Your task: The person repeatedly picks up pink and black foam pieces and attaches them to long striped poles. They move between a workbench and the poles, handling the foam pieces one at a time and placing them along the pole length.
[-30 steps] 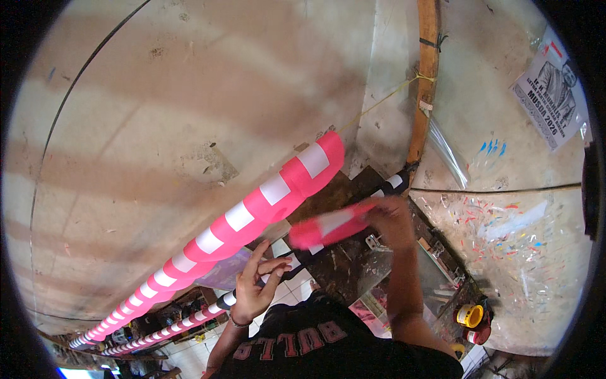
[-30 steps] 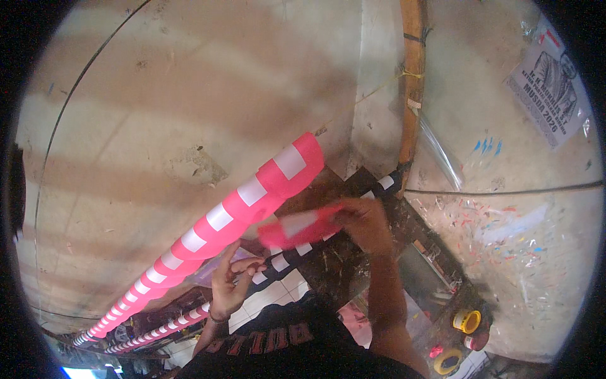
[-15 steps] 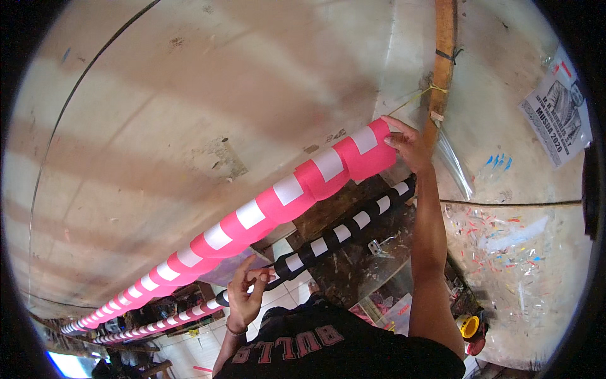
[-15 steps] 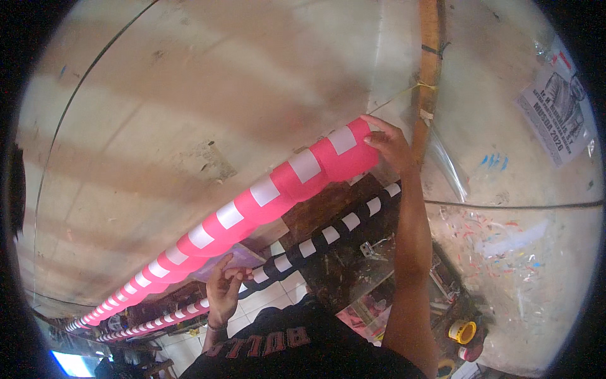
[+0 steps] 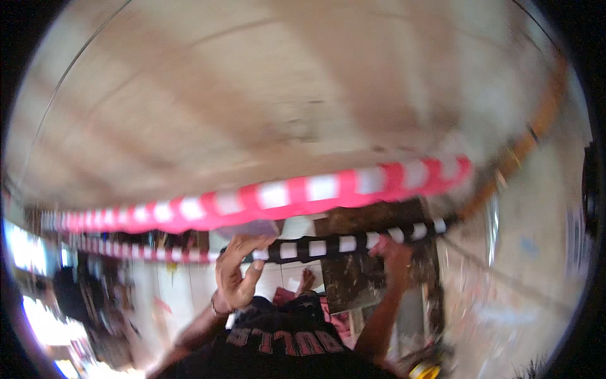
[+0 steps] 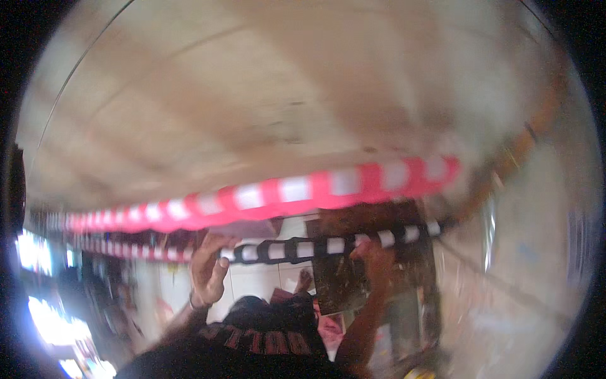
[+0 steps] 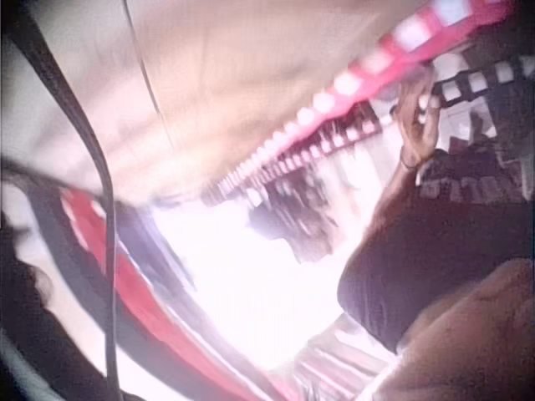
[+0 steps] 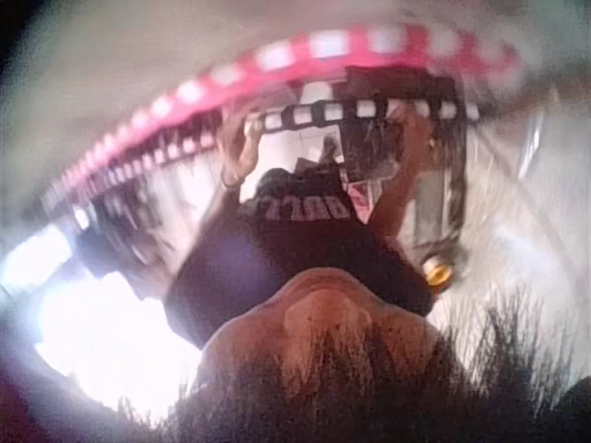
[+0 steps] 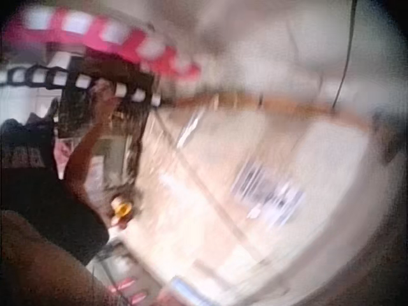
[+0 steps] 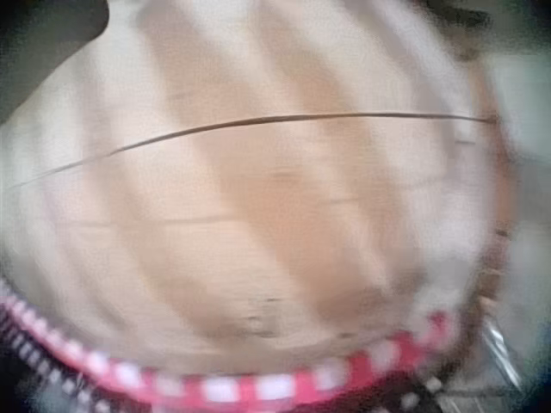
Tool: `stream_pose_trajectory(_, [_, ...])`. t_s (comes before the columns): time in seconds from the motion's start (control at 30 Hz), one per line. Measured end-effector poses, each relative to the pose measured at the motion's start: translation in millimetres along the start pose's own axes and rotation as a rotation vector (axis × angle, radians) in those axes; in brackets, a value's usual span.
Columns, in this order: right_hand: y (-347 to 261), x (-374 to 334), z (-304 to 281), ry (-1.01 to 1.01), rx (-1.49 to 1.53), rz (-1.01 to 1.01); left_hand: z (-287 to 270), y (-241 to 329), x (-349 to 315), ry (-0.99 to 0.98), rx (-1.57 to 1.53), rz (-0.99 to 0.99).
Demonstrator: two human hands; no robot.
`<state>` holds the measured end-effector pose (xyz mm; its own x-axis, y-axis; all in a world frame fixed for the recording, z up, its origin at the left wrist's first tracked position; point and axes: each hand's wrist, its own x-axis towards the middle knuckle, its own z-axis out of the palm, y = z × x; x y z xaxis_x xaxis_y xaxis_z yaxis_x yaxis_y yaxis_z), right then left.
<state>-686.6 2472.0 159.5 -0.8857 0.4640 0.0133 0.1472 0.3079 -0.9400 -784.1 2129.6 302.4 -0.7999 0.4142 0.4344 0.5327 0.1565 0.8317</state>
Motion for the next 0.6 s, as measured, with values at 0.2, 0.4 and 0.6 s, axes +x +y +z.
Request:
stream_pose_trajectory(0.2, [14, -92, 257, -1.09, -0.052, -0.013, -102, 69, -31, 0.381, -0.195, 0.408])
stream_pose_trajectory(0.4, [48, -154, 413, -1.612, -0.594, -0.385, -239, 186, -205, 0.568, -1.402, 0.394])
stream_pose_trajectory(0.6, [85, -189, 568, -1.72, -0.871, 0.042, -309, 287, -330, 1.389, -1.734, 0.708])
